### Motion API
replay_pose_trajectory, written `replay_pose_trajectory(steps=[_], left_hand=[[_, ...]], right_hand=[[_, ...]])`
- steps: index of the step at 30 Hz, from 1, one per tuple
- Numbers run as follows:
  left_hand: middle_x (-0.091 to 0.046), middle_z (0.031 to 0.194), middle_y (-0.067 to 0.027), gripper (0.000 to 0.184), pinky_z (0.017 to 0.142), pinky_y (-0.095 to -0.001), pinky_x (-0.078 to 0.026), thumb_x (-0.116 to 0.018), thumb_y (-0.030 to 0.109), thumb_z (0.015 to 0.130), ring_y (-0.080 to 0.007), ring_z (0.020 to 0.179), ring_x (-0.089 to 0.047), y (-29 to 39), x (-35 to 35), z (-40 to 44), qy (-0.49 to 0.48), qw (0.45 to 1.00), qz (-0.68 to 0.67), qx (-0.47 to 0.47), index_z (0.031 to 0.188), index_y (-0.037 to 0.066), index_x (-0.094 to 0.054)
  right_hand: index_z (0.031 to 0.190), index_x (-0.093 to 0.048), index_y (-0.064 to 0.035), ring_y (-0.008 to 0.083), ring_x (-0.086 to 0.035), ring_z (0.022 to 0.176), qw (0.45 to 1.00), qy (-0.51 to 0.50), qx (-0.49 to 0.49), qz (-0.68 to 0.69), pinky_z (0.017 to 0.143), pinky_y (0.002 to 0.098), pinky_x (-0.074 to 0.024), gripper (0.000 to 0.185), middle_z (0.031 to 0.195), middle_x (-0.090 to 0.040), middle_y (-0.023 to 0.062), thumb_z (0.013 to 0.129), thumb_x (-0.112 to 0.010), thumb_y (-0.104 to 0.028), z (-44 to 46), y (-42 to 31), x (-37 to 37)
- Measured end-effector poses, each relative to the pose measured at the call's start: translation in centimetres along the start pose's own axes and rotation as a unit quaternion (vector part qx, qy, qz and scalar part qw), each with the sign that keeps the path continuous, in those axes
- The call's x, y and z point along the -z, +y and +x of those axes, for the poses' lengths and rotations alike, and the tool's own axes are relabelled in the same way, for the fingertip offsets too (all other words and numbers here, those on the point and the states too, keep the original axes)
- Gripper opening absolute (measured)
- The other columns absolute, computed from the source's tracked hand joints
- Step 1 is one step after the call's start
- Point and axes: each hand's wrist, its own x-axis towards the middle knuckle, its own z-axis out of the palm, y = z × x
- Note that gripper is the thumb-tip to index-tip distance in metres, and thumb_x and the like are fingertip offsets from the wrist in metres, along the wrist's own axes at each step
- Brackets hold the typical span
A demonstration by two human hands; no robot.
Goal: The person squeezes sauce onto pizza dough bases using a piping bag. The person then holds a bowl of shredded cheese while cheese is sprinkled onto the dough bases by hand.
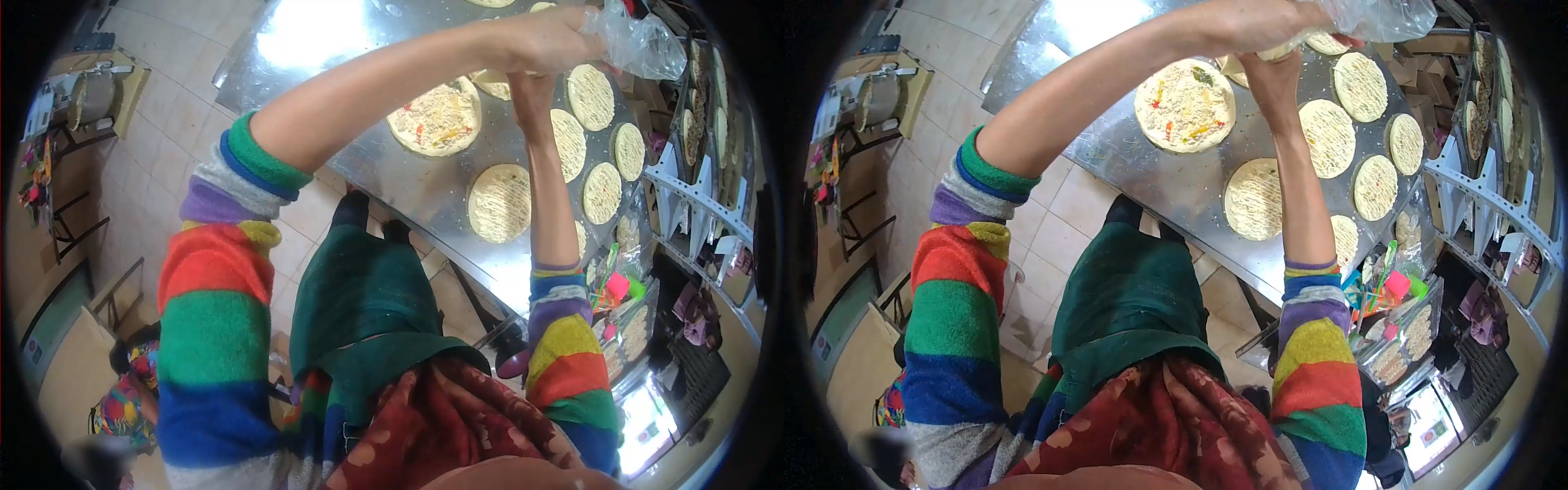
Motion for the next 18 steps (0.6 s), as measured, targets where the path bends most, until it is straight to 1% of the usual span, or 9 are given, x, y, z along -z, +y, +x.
replay_pose_trajectory(steps=[1,3,6,8,11,12,13,16,18], left_hand=[[-0.062,0.118,-0.0119,0.033,0.098,-0.0314,-0.039,-0.044,0.015,0.094,-0.0214,0.112,-0.054,1.1,1.8,-0.7,-0.026,0.996,0.039,-0.073,0.121,0.001,-0.057],[-0.061,0.119,-0.0105,0.034,0.097,-0.0303,-0.039,-0.043,0.011,0.093,-0.0201,0.113,-0.053,0.2,3.4,-0.7,-0.026,0.997,0.003,-0.071,0.123,0.002,-0.056],[-0.061,0.12,-0.0084,0.035,0.097,-0.0291,-0.039,-0.043,0.007,0.093,-0.0186,0.113,-0.053,-0.7,5.6,-0.8,-0.038,0.997,-0.035,-0.058,0.125,0.003,-0.055],[-0.061,0.12,-0.0084,0.035,0.097,-0.0288,-0.039,-0.041,0.006,0.093,-0.0186,0.112,-0.053,-1.4,6.2,-0.8,-0.029,0.998,-0.033,-0.036,0.125,0.003,-0.055],[-0.061,0.118,-0.0091,0.035,0.096,-0.0285,-0.039,-0.039,0.004,0.092,-0.0187,0.11,-0.053,-3.0,6.3,-0.4,-0.026,0.996,-0.01,-0.082,0.123,0.003,-0.056],[-0.062,0.117,-0.0095,0.035,0.096,-0.0284,-0.04,-0.039,0.003,0.092,-0.0186,0.109,-0.053,-3.5,6.1,-0.2,-0.024,0.996,-0.004,-0.09,0.122,0.002,-0.056],[-0.062,0.115,-0.011,0.034,0.095,-0.0288,-0.04,-0.04,0.002,0.091,-0.0193,0.109,-0.054,-4.1,5.8,0.0,-0.024,0.995,-0.048,-0.079,0.12,0.0,-0.056],[-0.062,0.114,-0.0112,0.033,0.095,-0.0286,-0.04,-0.039,0.001,0.09,-0.0193,0.108,-0.053,-3.4,6.6,0.3,-0.104,0.994,-0.014,-0.02,0.119,0.0,-0.056],[-0.06,0.12,-0.0126,0.034,0.098,-0.0309,-0.039,-0.039,0.003,0.092,-0.0215,0.114,-0.051,-2.7,7.2,-0.1,-0.091,0.996,0.004,-0.007,0.123,0.001,-0.054]], right_hand=[[0.09,-0.066,0.0019,0.0126,-0.065,0.075,1.0,0.011,0.0,0.015,0.064,0.0268,-0.0492,0.019,0.081,-0.068,0.0066,0.081,-0.069,-0.014,0.5,0.5,-0.7],[0.106,-0.06,0.0016,0.0132,-0.06,0.088,1.0,-0.023,-0.006,-0.008,0.076,0.0268,-0.0471,0.029,0.097,-0.064,0.0066,0.083,-0.067,-0.014,1.9,3.6,-0.7],[0.111,-0.057,0.0021,0.0135,-0.059,0.092,0.999,-0.02,-0.024,-0.038,0.079,0.027,-0.0463,0.029,0.102,-0.063,0.0067,0.086,-0.062,-0.011,2.3,4.8,-1.7],[0.111,-0.057,0.0026,0.0143,-0.06,0.091,0.999,-0.018,0.006,-0.041,0.079,0.0278,-0.0464,0.028,0.101,-0.064,0.0076,0.086,-0.061,-0.011,3.0,7.0,-1.3],[0.111,-0.057,0.003,0.0164,-0.06,0.091,0.987,-0.006,0.063,-0.15,0.079,0.0294,-0.0465,0.027,0.102,-0.064,0.009,0.088,-0.058,-0.011,2.5,7.0,-0.4],[0.111,-0.057,0.003,0.0169,-0.06,0.091,0.985,0.001,0.06,-0.16,0.079,0.0297,-0.0465,0.026,0.102,-0.064,0.0094,0.089,-0.057,-0.011,2.3,6.9,0.0],[0.111,-0.057,0.003,0.0174,-0.06,0.091,0.984,0.007,0.057,-0.171,0.079,0.03,-0.0465,0.026,0.102,-0.064,0.0098,0.089,-0.056,-0.011,2.0,6.8,0.4],[0.109,-0.057,0.0035,0.0179,-0.06,0.091,0.982,0.024,0.052,-0.181,0.078,0.0299,-0.0463,0.024,0.102,-0.064,0.01,0.089,-0.052,-0.008,1.5,6.0,0.5],[0.105,-0.058,0.0036,0.0175,-0.061,0.088,0.984,0.029,0.065,-0.165,0.076,0.03,-0.0464,0.021,0.098,-0.065,0.0095,0.089,-0.051,-0.007,1.9,6.0,-0.6]])
